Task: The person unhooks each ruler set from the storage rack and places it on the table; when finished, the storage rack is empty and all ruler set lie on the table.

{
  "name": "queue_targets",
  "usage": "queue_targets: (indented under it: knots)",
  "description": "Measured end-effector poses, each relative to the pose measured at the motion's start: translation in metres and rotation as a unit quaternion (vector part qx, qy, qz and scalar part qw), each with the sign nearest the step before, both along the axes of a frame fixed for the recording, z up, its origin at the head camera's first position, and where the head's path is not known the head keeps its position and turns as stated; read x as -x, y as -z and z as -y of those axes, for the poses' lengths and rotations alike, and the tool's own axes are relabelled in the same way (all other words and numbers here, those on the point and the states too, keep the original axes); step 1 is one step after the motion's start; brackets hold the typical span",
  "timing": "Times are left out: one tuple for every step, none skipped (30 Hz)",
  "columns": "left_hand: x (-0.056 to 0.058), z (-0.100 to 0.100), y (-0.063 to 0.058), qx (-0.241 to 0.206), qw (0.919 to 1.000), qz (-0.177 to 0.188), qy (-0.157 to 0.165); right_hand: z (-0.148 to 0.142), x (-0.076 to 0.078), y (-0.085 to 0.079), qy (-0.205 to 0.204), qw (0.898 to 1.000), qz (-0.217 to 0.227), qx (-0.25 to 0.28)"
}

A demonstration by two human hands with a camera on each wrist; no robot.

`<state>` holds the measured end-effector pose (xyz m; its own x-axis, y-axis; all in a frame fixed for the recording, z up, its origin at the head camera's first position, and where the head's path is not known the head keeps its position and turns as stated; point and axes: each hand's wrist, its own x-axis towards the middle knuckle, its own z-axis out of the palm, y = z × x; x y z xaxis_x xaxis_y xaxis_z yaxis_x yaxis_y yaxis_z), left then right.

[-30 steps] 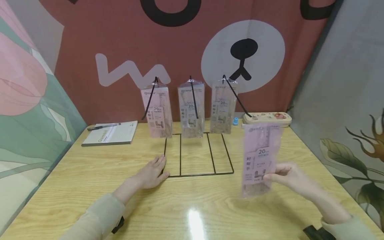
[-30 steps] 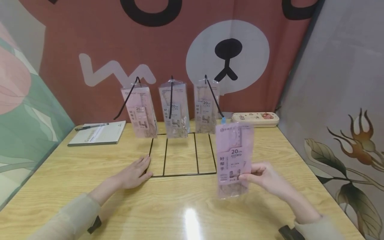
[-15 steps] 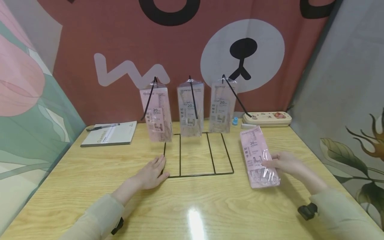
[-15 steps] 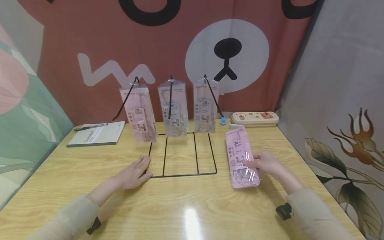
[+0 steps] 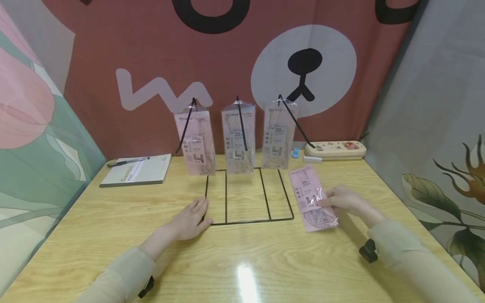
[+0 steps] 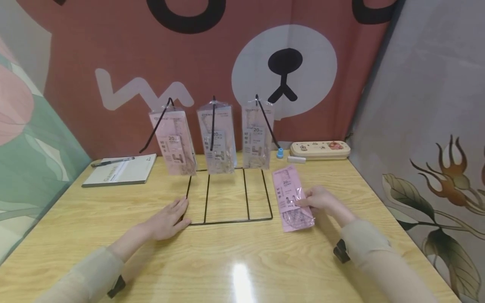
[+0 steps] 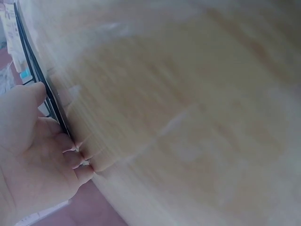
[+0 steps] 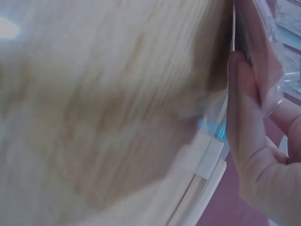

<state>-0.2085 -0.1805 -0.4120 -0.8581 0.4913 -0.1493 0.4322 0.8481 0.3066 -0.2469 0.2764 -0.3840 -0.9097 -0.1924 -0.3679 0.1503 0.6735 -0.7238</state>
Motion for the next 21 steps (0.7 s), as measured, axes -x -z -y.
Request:
queue_targets:
  knots:
    - [0.000, 0.000, 0.000, -0.001, 1.0000, -0.001, 0.000, 0.001, 0.000, -0.001, -0.004, 1.000, -0.010, -0.016]
    - [-0.001, 0.000, 0.000, -0.003, 1.0000, -0.001, 0.000, 0.002, 0.000, -0.002, -0.003, 0.999, -0.019, -0.041]
    - [-0.001, 0.000, 0.001, -0.004, 1.0000, -0.001, 0.000, 0.004, 0.000, -0.004, -0.006, 0.997, -0.032, -0.067]
    - [-0.001, 0.000, 0.001, -0.006, 1.0000, -0.001, 0.000, 0.005, -0.001, -0.006, -0.005, 0.995, -0.041, -0.094]
    - [-0.001, 0.000, 0.001, -0.007, 1.0000, -0.002, 0.001, 0.006, -0.001, -0.008, -0.007, 0.991, -0.052, -0.120]
    - [-0.001, 0.000, 0.000, -0.007, 1.0000, -0.003, 0.001, 0.008, -0.001, -0.011, -0.007, 0.988, -0.062, -0.142]
    - [-0.001, 0.000, 0.000, -0.007, 1.0000, -0.003, 0.002, 0.009, -0.002, -0.013, -0.008, 0.984, -0.072, -0.161]
    - [-0.001, 0.000, 0.000, -0.006, 1.0000, -0.003, 0.002, 0.011, -0.001, -0.016, -0.005, 0.981, -0.082, -0.176]
    - [-0.001, 0.000, -0.001, -0.005, 1.0000, -0.002, 0.002, 0.012, -0.002, -0.019, -0.007, 0.978, -0.098, -0.183]
    - [-0.002, 0.000, -0.001, -0.003, 1.0000, -0.001, 0.002, 0.014, -0.001, -0.022, -0.010, 0.975, -0.119, -0.189]
    - [-0.002, 0.000, -0.002, -0.002, 1.0000, 0.000, 0.002, 0.016, -0.001, -0.025, -0.014, 0.972, -0.138, -0.190]
    - [-0.001, 0.000, -0.002, -0.001, 1.0000, 0.000, 0.001, 0.019, 0.000, -0.027, -0.016, 0.970, -0.156, -0.184]
    - [-0.001, 0.000, -0.002, 0.000, 1.0000, 0.000, 0.000, 0.021, 0.001, -0.029, -0.022, 0.969, -0.174, -0.172]
    - [-0.001, 0.000, -0.002, 0.000, 1.0000, 0.000, -0.001, 0.023, 0.002, -0.030, -0.027, 0.968, -0.193, -0.158]
    - [-0.001, 0.000, -0.002, 0.001, 1.0000, -0.001, -0.002, 0.026, 0.004, -0.031, -0.032, 0.966, -0.211, -0.144]
    - [-0.001, 0.000, -0.002, 0.001, 1.0000, -0.002, -0.002, 0.028, 0.007, -0.031, -0.036, 0.965, -0.223, -0.131]
    - [-0.001, 0.000, -0.002, 0.001, 1.0000, -0.003, -0.002, 0.031, 0.009, -0.032, -0.035, 0.966, -0.230, -0.115]
    - [-0.001, 0.000, -0.002, 0.001, 1.0000, -0.004, -0.001, 0.034, 0.013, -0.031, -0.033, 0.965, -0.239, -0.100]
    - [-0.001, 0.000, -0.002, 0.001, 1.0000, -0.004, -0.001, 0.037, 0.016, -0.031, -0.032, 0.965, -0.248, -0.084]
    - [-0.002, -0.001, -0.003, 0.001, 1.0000, -0.004, 0.000, 0.040, 0.020, -0.030, -0.028, 0.964, -0.254, -0.073]
    - [-0.002, -0.001, -0.003, 0.000, 1.0000, -0.004, 0.001, 0.043, 0.024, -0.030, -0.023, 0.966, -0.253, -0.054]
